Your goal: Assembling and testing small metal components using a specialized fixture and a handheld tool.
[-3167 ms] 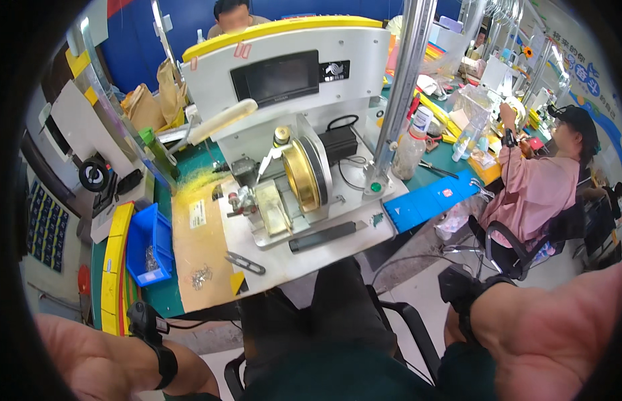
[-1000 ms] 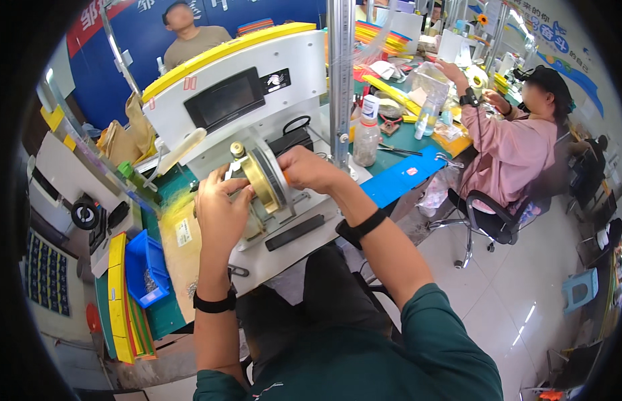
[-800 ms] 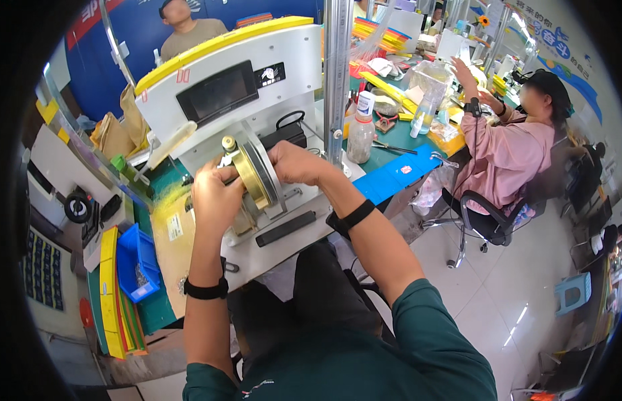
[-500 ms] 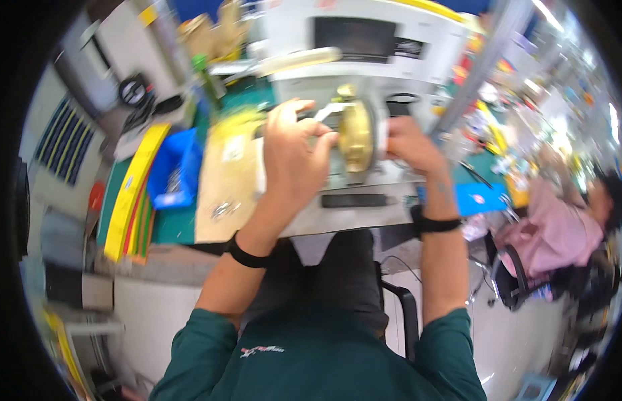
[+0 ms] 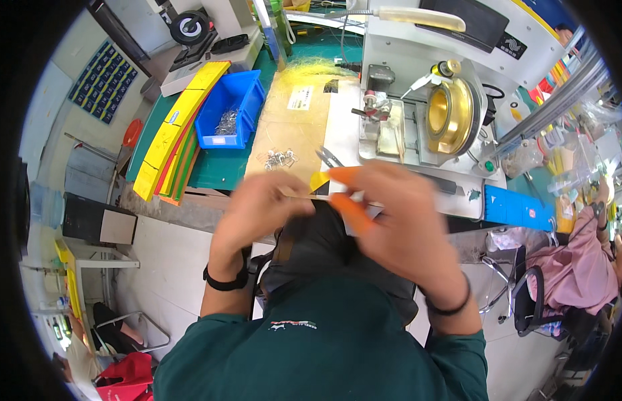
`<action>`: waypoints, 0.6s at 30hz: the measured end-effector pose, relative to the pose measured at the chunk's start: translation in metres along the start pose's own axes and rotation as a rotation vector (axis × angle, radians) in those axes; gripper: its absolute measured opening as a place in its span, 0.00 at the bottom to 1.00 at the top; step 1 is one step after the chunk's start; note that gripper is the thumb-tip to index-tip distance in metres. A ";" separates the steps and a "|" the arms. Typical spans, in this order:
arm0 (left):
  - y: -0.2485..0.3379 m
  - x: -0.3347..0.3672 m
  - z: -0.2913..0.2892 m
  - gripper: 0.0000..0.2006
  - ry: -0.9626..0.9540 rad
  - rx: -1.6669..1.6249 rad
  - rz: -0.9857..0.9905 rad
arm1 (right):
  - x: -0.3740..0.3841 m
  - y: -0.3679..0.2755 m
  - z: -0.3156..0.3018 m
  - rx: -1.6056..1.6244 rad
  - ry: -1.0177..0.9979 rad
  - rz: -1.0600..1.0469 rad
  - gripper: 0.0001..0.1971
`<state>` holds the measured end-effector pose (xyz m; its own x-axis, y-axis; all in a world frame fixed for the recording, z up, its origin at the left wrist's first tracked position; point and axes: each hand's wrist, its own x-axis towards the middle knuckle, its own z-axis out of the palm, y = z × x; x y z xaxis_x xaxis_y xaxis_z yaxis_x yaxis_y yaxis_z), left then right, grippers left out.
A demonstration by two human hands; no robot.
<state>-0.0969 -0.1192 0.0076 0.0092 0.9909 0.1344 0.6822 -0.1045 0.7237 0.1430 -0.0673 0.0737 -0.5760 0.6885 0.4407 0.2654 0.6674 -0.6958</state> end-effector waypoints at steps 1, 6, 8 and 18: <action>-0.011 0.005 -0.001 0.07 0.230 0.066 -0.121 | 0.001 0.013 0.028 -0.011 -0.015 0.022 0.10; -0.039 0.035 -0.008 0.09 0.336 0.293 -0.070 | 0.023 0.075 0.102 -0.245 -0.006 0.041 0.08; -0.052 0.036 -0.003 0.09 0.318 0.310 -0.010 | 0.030 0.090 0.120 -0.265 -0.005 0.059 0.08; -0.062 0.049 0.013 0.08 0.327 0.247 0.126 | 0.028 0.103 0.119 -0.241 -0.036 0.076 0.05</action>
<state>-0.1289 -0.0627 -0.0391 -0.1017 0.8885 0.4475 0.8458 -0.1596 0.5091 0.0626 -0.0128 -0.0534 -0.5734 0.7316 0.3689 0.4834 0.6656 -0.5687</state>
